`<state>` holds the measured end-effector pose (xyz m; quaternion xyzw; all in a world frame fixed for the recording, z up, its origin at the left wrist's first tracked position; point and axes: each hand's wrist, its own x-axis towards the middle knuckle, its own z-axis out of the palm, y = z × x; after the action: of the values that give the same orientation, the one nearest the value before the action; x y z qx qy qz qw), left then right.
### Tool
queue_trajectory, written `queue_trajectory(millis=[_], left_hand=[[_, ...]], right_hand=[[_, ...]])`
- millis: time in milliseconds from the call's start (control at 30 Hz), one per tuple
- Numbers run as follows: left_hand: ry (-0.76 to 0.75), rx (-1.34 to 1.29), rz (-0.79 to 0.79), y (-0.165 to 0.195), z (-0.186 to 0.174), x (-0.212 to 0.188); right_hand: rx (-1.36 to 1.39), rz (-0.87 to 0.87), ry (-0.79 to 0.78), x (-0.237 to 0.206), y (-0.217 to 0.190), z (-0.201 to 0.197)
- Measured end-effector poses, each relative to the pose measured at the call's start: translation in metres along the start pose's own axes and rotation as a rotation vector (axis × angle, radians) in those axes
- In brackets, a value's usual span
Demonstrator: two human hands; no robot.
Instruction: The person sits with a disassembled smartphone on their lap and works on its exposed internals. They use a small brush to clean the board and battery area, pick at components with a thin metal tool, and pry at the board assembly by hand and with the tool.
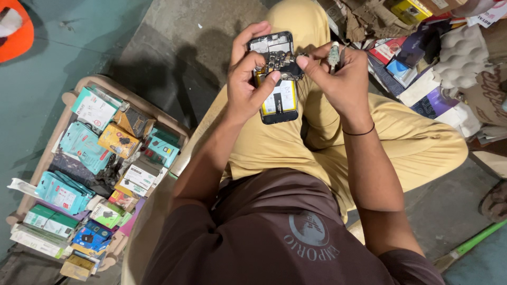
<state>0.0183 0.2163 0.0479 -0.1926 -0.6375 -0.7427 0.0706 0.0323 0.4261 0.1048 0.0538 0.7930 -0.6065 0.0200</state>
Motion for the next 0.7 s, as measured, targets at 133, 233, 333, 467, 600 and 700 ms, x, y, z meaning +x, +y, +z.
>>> queue_trajectory(millis=[133, 233, 333, 467, 600, 700], left_hand=[[0.006, 0.005, -0.006, 0.0, 0.0001, 0.0001], [0.0, 0.005, -0.007, 0.0008, -0.0002, 0.0007], [-0.01, 0.047, 0.011, 0.0019, -0.0008, 0.0013], [-0.006, 0.049, 0.002, 0.0037, -0.0001, 0.0008], [-0.007, 0.023, -0.01, 0.0045, 0.0002, 0.0009], [-0.007, -0.003, -0.013, 0.0042, 0.0006, 0.0012]], right_hand=[[-0.029, 0.02, -0.04, 0.0006, -0.004, -0.0001], [0.05, -0.05, -0.07, 0.0026, -0.0074, 0.001], [-0.006, 0.014, -0.059, 0.0047, -0.009, 0.0036], [0.028, -0.04, -0.09, 0.0064, -0.0068, 0.0071], [0.06, 0.026, -0.097, 0.0074, -0.0033, 0.0061], [0.108, 0.05, -0.096, 0.0085, -0.0023, 0.0059]])
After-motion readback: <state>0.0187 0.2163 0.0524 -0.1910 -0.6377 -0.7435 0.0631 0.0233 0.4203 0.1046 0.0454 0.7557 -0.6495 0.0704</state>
